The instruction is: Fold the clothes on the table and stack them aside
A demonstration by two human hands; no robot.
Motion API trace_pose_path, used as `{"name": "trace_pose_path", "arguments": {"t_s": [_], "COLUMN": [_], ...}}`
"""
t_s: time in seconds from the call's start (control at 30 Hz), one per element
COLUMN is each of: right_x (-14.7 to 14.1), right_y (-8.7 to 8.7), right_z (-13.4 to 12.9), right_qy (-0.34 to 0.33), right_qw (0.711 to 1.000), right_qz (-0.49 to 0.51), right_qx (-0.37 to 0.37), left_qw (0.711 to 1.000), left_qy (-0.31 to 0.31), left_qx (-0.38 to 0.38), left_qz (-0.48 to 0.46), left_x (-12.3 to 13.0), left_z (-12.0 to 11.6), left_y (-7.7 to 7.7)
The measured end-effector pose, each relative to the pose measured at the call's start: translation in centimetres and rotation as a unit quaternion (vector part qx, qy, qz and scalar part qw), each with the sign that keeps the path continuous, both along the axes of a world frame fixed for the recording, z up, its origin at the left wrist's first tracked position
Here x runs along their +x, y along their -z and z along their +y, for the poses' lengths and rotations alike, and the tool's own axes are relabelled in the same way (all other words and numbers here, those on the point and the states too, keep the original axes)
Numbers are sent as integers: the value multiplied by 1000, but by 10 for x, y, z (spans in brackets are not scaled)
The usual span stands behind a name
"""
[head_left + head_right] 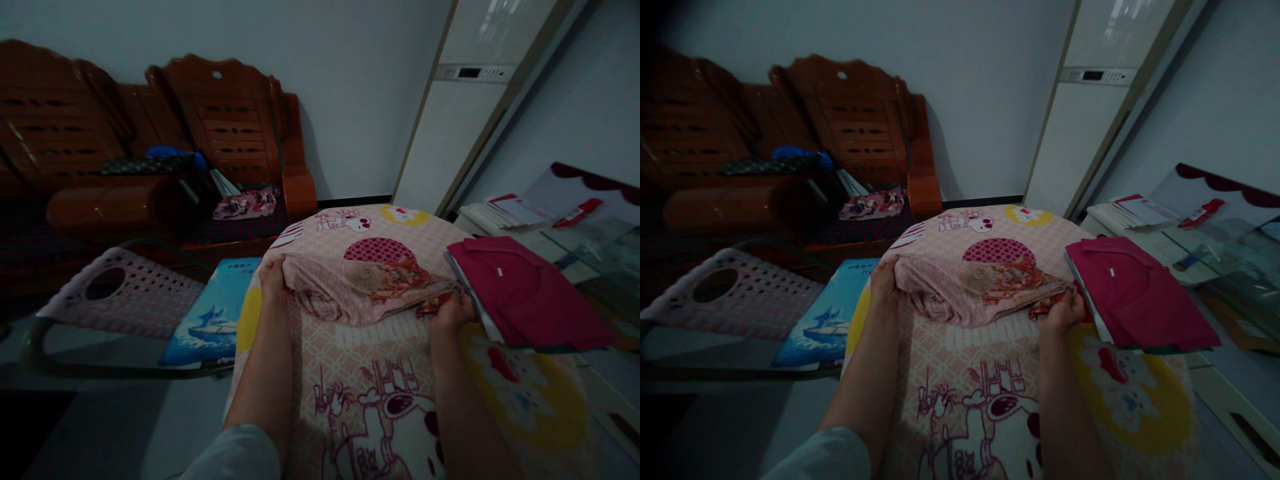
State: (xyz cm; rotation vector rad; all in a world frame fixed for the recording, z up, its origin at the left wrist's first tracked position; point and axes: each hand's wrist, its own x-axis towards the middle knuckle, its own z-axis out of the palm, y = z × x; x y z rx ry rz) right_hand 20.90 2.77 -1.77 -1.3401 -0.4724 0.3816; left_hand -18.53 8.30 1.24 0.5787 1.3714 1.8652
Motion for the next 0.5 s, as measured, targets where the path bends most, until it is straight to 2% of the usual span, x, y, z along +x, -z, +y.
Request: {"name": "trace_pose_path", "arguments": {"t_s": [0.13, 0.27, 0.37, 0.43, 0.5], "right_x": [2, -1, -2, -1, -1], "right_y": [2, 1, 1, 2, 3], "right_z": [1, 2, 2, 2, 2], "right_qy": [43, 50, 53, 47, 43], "right_qw": [998, 998, 998, 998, 998], "right_qz": [-24, -34, -28, -22, -36], "right_qx": [29, -3, -22, -25, -32], "left_qw": [994, 988, 993, 990, 966], "left_qy": [42, 90, 81, 77, 102], "left_qx": [50, 93, 84, 24, -49], "left_qz": [-91, -83, 8, 112, 234], "left_x": [11, 21, 18, 15, 15], "left_z": [0, 1, 1, 0, -1], "left_y": [-2, -1, 3, 5, 6]}}
